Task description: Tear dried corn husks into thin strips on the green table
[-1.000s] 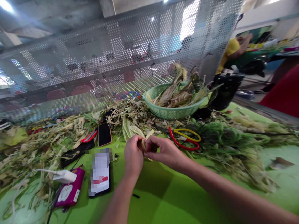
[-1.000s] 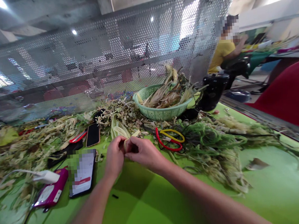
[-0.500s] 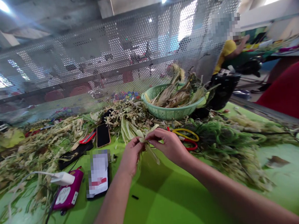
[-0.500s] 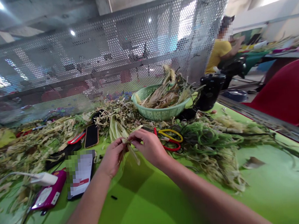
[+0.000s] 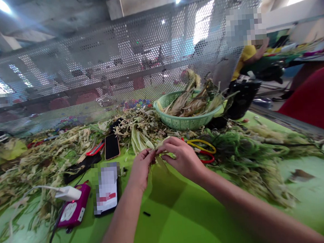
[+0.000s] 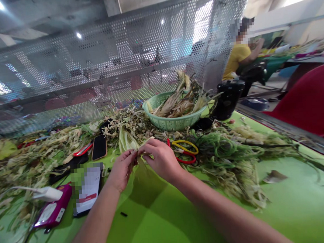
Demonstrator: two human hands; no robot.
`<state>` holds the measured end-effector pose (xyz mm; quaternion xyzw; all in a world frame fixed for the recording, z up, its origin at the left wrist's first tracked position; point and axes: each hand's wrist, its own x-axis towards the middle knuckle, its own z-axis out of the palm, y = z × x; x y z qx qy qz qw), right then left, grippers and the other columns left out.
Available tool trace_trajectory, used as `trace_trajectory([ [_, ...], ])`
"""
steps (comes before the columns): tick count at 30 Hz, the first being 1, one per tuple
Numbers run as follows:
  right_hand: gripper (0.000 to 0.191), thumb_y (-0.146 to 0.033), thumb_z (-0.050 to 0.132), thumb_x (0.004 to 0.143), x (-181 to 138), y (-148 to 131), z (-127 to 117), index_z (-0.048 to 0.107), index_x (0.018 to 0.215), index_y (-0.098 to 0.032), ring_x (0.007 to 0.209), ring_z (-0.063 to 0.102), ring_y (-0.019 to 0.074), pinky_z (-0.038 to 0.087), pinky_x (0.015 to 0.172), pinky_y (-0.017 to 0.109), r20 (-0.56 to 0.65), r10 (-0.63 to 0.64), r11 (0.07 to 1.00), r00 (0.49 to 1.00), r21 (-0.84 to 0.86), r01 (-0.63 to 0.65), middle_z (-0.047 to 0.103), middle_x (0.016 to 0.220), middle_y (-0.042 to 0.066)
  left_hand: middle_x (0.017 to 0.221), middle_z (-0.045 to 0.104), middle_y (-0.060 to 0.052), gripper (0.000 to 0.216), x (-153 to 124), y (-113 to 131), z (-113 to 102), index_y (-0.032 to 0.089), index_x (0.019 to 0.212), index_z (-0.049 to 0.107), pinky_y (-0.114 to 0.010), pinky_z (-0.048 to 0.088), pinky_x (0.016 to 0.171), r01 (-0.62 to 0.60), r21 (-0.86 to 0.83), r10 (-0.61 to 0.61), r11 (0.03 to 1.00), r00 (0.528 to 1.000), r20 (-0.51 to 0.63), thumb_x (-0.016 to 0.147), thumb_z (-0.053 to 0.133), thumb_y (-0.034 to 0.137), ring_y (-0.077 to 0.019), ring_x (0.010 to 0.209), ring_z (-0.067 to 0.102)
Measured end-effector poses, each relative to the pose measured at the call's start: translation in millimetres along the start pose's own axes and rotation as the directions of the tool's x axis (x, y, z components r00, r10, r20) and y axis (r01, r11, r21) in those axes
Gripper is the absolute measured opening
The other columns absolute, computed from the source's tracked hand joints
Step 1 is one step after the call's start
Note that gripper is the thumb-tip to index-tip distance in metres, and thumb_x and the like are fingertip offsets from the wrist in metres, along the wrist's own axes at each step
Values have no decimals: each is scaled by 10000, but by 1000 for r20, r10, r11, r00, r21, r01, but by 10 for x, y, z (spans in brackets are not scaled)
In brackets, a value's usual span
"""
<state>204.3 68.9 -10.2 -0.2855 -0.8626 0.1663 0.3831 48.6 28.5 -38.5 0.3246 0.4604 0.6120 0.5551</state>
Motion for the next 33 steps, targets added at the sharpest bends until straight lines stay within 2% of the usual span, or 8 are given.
trace_trajectory([
  [4,278,-91,624,744,-3,-50,-25,669,968,-250,961,518,216,395,837,335,41,-89,981,995,-167,95,586,987,64,698,572,20,284,16,8,-3,147,768,643,-203,324,585,-36,5,36,999,999,-17,605,765,346,-68,584,427],
  [9,240,-102,629,755,-6,-84,-19,676,927,-263,983,489,220,351,849,343,87,-128,971,988,-193,143,586,1020,55,683,569,22,261,20,-19,-9,150,750,636,-205,320,585,-31,-47,31,998,999,6,616,757,339,-70,588,438],
  [13,48,-217,613,825,10,-44,-8,654,802,-211,843,513,190,360,769,312,3,-71,993,997,-94,71,633,855,47,718,580,11,264,13,-34,-8,148,799,641,-218,342,611,-68,60,67,996,998,13,648,734,344,-84,607,447],
  [18,201,-269,596,822,10,52,40,535,649,-186,655,491,149,363,625,255,-126,158,987,979,58,-152,575,657,2,801,635,-22,241,-43,23,47,161,886,656,-242,373,698,-162,283,136,945,985,108,735,652,349,-131,722,514],
  [22,231,-265,598,798,-1,89,80,478,617,-186,601,470,125,334,571,227,-144,277,958,950,121,-261,530,617,-23,763,619,-11,208,-89,54,86,177,874,629,-242,371,704,-211,330,155,920,970,187,793,588,364,-137,729,514],
  [28,197,-273,584,798,-28,102,143,479,655,-188,587,464,116,341,547,212,-107,296,944,949,186,-273,526,619,-22,782,597,0,259,-101,27,82,172,881,611,-230,366,684,-201,358,154,912,976,156,762,629,402,-131,733,499],
  [31,120,-267,599,790,-43,86,186,505,800,-193,641,524,126,396,581,215,-115,316,904,942,338,-262,572,717,-7,722,570,13,238,-80,6,60,163,820,609,-218,355,647,-181,338,166,924,983,72,750,641,387,-113,688,481],
  [33,170,-260,626,767,-51,78,222,499,859,-195,679,556,133,429,619,226,-124,328,868,937,432,-246,587,763,1,662,532,32,223,-63,-8,47,164,783,599,-206,336,599,-150,283,158,947,987,-5,742,648,378,-93,628,453],
])
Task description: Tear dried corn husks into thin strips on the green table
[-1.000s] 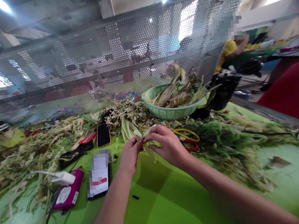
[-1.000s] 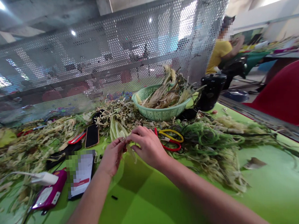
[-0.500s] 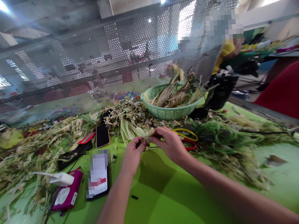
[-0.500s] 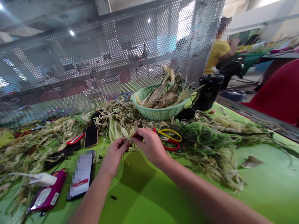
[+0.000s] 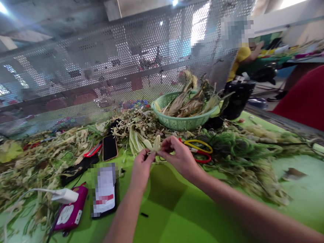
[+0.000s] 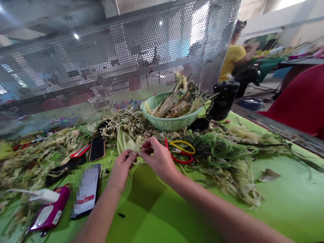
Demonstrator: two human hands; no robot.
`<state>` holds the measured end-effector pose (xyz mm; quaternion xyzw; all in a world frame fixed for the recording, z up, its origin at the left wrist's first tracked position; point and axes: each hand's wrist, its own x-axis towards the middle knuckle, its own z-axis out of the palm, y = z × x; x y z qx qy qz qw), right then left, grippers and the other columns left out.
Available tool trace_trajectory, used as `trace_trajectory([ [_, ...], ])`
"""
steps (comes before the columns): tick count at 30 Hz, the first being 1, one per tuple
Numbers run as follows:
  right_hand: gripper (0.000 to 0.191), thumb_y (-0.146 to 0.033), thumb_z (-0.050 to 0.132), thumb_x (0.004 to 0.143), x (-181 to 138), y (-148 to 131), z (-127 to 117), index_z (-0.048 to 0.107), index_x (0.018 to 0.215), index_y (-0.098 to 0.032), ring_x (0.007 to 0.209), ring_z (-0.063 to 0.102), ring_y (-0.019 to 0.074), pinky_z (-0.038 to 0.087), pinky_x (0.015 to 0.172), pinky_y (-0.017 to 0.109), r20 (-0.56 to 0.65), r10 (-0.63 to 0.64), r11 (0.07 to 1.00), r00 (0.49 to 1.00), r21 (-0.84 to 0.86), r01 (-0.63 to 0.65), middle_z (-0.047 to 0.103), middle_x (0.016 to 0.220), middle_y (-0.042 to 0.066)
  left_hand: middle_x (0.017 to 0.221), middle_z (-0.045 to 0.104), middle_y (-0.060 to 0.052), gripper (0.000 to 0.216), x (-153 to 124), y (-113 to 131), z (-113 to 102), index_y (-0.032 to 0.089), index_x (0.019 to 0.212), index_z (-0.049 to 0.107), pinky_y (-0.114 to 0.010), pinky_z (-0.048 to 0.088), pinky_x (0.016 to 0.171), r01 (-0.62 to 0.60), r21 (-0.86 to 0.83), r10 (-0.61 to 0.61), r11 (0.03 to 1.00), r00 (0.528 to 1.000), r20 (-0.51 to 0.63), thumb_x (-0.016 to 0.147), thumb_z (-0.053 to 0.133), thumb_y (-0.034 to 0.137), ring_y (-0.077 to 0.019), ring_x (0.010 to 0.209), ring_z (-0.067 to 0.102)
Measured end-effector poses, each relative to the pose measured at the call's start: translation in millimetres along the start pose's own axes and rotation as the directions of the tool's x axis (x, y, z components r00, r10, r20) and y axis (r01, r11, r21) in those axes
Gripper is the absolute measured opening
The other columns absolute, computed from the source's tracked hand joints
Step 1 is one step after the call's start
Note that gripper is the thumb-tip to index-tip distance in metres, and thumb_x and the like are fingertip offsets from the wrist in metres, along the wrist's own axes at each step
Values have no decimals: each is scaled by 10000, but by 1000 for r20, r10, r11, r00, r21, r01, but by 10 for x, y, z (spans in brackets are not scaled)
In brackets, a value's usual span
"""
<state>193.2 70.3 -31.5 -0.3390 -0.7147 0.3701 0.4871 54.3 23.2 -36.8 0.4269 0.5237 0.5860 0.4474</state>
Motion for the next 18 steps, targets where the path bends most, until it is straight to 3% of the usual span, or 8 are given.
trace_trajectory([
  [6,150,-302,649,749,-29,50,77,575,765,-172,630,542,127,428,593,239,124,140,983,982,102,-153,595,684,-2,645,521,41,246,37,-23,4,158,761,592,-186,326,534,74,-289,-116,955,985,-131,651,722,336,-65,568,450],
  [9,234,-382,610,786,-18,31,78,627,763,-150,644,570,143,439,621,263,228,237,943,944,181,-280,629,686,27,633,519,47,237,36,0,15,156,749,581,-181,322,524,89,-372,-141,924,983,-117,634,725,306,-57,546,443],
  [11,257,-401,618,778,-3,13,73,646,808,-147,700,599,161,461,685,288,228,251,906,941,286,-311,655,747,42,620,515,51,210,25,19,23,159,730,570,-182,316,525,99,-369,-138,924,987,-81,645,705,297,-58,540,439],
  [13,257,-397,646,756,9,0,67,652,845,-156,762,612,177,472,754,314,171,228,886,959,371,-277,665,797,43,607,505,54,182,12,34,25,165,716,561,-186,305,525,102,-313,-129,944,990,-65,665,674,298,-64,545,438],
  [15,229,-381,645,764,11,-16,52,656,845,-167,776,612,184,477,770,324,112,177,916,978,345,-206,665,791,39,604,500,51,161,4,42,18,169,718,559,-195,295,525,96,-205,-113,974,991,-73,686,640,305,-76,556,437],
  [18,138,-318,637,785,-5,-72,9,660,773,-182,736,590,177,476,704,295,52,-2,999,999,49,0,640,755,39,611,496,43,135,1,46,-6,172,721,562,-213,286,532,48,39,-45,998,996,-77,720,588,305,-92,566,418],
])
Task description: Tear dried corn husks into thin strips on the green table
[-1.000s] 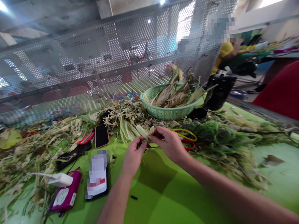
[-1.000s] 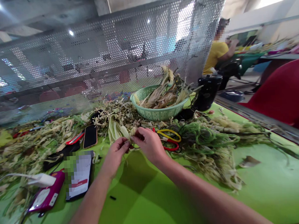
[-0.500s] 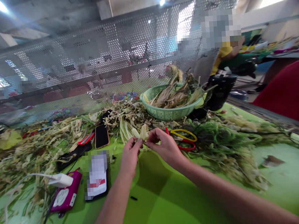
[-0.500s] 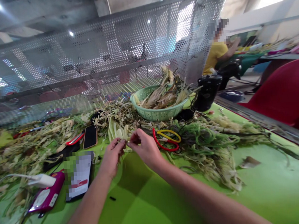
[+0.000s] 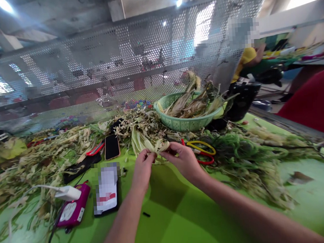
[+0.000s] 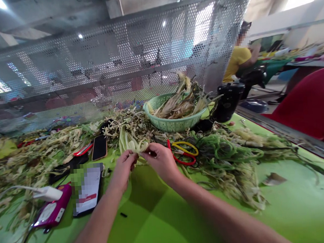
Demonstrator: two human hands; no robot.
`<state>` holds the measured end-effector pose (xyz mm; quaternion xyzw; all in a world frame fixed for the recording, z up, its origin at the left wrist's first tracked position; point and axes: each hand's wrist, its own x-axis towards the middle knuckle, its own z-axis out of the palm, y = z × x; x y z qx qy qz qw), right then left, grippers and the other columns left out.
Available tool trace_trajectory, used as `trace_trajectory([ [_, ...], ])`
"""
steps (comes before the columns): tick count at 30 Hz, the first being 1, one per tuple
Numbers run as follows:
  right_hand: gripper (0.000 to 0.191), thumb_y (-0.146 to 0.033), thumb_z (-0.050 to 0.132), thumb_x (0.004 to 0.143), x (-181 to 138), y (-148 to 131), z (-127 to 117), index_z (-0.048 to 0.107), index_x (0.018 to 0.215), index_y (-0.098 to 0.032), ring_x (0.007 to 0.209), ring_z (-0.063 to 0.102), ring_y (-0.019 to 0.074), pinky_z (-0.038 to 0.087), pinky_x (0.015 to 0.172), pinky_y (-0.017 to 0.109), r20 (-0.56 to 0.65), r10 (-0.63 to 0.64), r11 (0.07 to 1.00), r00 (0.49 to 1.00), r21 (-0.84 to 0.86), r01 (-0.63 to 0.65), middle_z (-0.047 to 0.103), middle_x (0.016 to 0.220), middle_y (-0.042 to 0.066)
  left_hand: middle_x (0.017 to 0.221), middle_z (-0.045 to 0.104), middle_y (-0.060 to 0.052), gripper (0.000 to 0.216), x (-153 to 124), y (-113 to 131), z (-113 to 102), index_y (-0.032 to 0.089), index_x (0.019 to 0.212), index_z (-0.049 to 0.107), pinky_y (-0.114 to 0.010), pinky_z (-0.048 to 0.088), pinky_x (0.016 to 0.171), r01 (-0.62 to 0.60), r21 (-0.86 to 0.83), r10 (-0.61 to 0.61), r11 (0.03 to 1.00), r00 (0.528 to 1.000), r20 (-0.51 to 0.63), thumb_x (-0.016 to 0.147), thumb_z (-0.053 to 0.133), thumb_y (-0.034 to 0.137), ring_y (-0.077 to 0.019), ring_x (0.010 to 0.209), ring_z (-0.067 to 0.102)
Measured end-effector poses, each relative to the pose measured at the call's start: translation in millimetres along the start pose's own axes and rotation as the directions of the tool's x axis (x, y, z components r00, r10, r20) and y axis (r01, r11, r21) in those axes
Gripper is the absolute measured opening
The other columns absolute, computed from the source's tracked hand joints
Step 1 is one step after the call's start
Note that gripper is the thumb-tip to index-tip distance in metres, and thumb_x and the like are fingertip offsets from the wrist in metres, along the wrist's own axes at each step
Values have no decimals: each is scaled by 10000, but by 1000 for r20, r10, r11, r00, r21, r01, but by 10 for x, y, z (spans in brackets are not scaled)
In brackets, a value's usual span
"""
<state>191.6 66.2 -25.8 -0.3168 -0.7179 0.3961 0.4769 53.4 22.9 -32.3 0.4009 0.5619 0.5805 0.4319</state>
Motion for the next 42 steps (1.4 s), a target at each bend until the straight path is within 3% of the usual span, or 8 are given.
trace_trajectory([
  [3,69,-240,626,805,-23,-89,-48,661,766,-196,793,590,173,467,722,273,70,-232,938,970,-250,242,632,836,55,605,458,46,106,-3,3,-18,175,684,535,-221,281,545,-116,220,110,969,993,38,735,555,266,-102,580,394],
  [6,79,-188,580,837,-24,-139,-86,655,844,-212,861,601,172,464,773,270,183,-292,903,939,-272,333,645,914,57,627,467,42,71,-15,9,-11,179,708,535,-225,303,573,-202,336,178,920,979,101,743,548,240,-111,609,413],
  [13,12,-198,634,788,33,-22,-115,644,783,-193,697,578,147,452,641,253,59,-171,946,983,-269,181,618,792,34,809,615,-28,120,-37,13,35,162,836,594,-260,399,714,-231,291,177,928,963,201,777,550,257,-151,766,540],
  [21,173,-318,681,728,55,50,-55,584,760,-178,618,505,122,417,569,240,45,95,986,994,134,-100,556,662,-18,741,574,-5,154,-80,67,41,160,780,595,-235,396,660,-275,289,214,917,951,224,765,601,313,-131,703,501],
  [26,272,-421,648,750,71,0,-71,587,715,-159,608,482,108,390,589,245,54,214,941,975,257,-221,543,655,-17,792,632,-13,223,-92,92,27,173,909,647,-248,405,712,-142,95,122,985,975,186,800,564,349,-142,741,532],
  [31,367,-507,627,747,66,-23,-74,593,671,-150,544,416,93,314,527,241,191,313,877,930,318,-360,481,595,-28,698,612,12,227,-93,90,42,176,904,665,-229,395,646,-8,-80,25,997,978,207,748,616,333,-117,635,510],
  [36,280,-417,715,692,89,36,-117,614,768,-167,461,273,60,171,448,234,168,393,767,904,483,-423,430,569,-60,666,596,21,171,-94,99,58,163,813,662,-203,344,568,124,-165,-79,978,964,253,690,662,282,-85,577,474],
  [42,193,-307,702,702,89,-6,-130,570,746,-173,452,311,57,214,445,214,200,369,687,908,599,-411,405,563,-63,597,513,47,162,-43,0,44,148,739,625,-183,243,488,213,-306,-150,928,964,219,633,698,246,-42,506,378],
])
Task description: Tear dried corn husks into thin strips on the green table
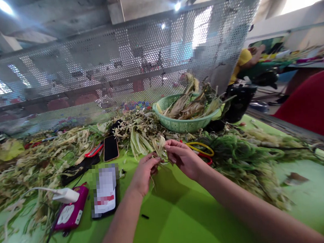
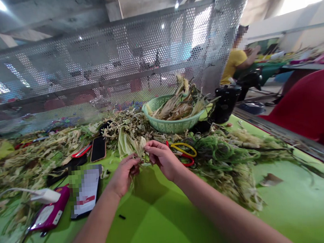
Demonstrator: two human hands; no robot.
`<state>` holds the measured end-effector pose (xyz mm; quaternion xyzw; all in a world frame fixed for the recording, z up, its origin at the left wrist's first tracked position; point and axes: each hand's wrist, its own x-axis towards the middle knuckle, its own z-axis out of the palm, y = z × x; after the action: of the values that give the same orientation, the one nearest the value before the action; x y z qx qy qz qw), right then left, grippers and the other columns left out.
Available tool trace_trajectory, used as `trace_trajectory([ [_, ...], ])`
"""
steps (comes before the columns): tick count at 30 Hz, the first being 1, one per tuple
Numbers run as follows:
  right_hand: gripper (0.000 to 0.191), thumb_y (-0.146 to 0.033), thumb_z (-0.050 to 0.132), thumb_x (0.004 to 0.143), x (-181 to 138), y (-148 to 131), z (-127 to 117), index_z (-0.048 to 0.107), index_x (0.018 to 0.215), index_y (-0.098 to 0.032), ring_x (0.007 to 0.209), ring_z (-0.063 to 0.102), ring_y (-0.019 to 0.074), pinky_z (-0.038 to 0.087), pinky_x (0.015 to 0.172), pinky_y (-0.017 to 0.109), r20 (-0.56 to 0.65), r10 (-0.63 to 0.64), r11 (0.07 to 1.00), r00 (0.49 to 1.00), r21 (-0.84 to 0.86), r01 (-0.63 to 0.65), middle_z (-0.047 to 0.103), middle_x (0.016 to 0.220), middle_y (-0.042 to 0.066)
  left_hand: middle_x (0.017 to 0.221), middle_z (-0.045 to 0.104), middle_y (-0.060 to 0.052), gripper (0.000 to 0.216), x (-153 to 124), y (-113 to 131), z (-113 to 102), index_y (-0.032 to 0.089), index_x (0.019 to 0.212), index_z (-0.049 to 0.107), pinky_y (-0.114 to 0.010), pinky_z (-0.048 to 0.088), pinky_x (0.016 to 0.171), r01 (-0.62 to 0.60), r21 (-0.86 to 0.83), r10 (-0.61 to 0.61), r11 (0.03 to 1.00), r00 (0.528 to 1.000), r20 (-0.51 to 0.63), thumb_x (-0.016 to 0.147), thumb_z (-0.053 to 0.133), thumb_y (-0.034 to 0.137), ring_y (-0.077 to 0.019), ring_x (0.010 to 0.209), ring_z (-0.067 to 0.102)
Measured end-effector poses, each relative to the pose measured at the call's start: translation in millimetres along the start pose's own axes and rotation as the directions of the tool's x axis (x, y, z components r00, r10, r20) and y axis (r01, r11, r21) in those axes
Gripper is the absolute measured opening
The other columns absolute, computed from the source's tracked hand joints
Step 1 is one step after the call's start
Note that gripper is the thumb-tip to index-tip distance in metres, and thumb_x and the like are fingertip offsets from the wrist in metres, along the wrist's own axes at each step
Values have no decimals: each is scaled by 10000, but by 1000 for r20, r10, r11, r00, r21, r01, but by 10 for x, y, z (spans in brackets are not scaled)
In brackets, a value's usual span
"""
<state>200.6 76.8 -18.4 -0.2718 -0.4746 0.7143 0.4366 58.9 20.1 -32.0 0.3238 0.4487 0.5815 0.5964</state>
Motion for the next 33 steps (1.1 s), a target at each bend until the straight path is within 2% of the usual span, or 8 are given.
trace_trajectory([
  [4,185,-305,679,713,-22,1,25,545,750,-183,478,351,70,273,472,218,10,-33,999,999,-29,33,437,602,-54,590,495,49,188,25,-19,-13,141,701,583,-183,212,465,42,-65,-42,997,999,3,607,702,251,-33,476,334],
  [10,208,-319,708,720,-41,-14,15,558,763,-181,567,399,82,321,520,213,66,-139,978,988,-145,147,485,674,-32,595,495,52,221,21,3,-1,149,702,566,-177,215,463,88,-31,-89,996,996,-23,587,709,273,-29,467,337],
  [14,249,-328,744,680,-61,-56,53,569,784,-185,579,438,86,333,490,205,114,-118,974,986,-180,138,523,707,-22,587,511,46,209,24,1,-11,154,738,607,-193,236,485,58,130,-50,990,997,-63,620,685,307,-51,479,348],
  [17,269,-356,751,667,-59,-64,73,598,794,-174,607,486,97,367,526,215,145,-81,959,986,-257,117,561,703,-14,621,537,29,171,32,5,-38,159,729,617,-212,306,561,-59,316,71,947,997,-27,676,636,321,-90,566,422],
  [19,277,-381,739,676,-47,-51,70,620,794,-160,626,502,107,392,573,237,152,-73,933,986,-338,122,583,709,-4,666,562,15,152,33,17,-56,166,741,618,-227,336,620,-132,456,146,880,989,5,699,616,312,-121,646,467],
  [23,228,-371,707,716,-20,-25,39,635,763,-161,652,499,125,409,623,266,143,-170,818,975,-532,221,574,707,4,714,580,-1,135,15,65,-67,172,777,605,-243,351,659,-199,625,201,755,977,68,736,578,298,-147,688,479],
  [28,125,-298,673,761,-24,-69,25,659,724,-180,746,520,151,429,675,280,237,-317,581,919,-717,385,562,829,38,681,554,6,123,-14,114,-49,174,776,602,-235,343,625,-224,666,203,711,973,111,737,568,286,-143,648,454],
  [33,80,-248,657,783,-27,-96,19,665,738,-182,788,540,158,436,693,274,296,-322,508,899,-747,428,547,848,40,682,563,2,133,-8,107,-50,165,771,609,-227,349,601,-251,671,209,698,967,145,751,560,287,-139,640,460],
])
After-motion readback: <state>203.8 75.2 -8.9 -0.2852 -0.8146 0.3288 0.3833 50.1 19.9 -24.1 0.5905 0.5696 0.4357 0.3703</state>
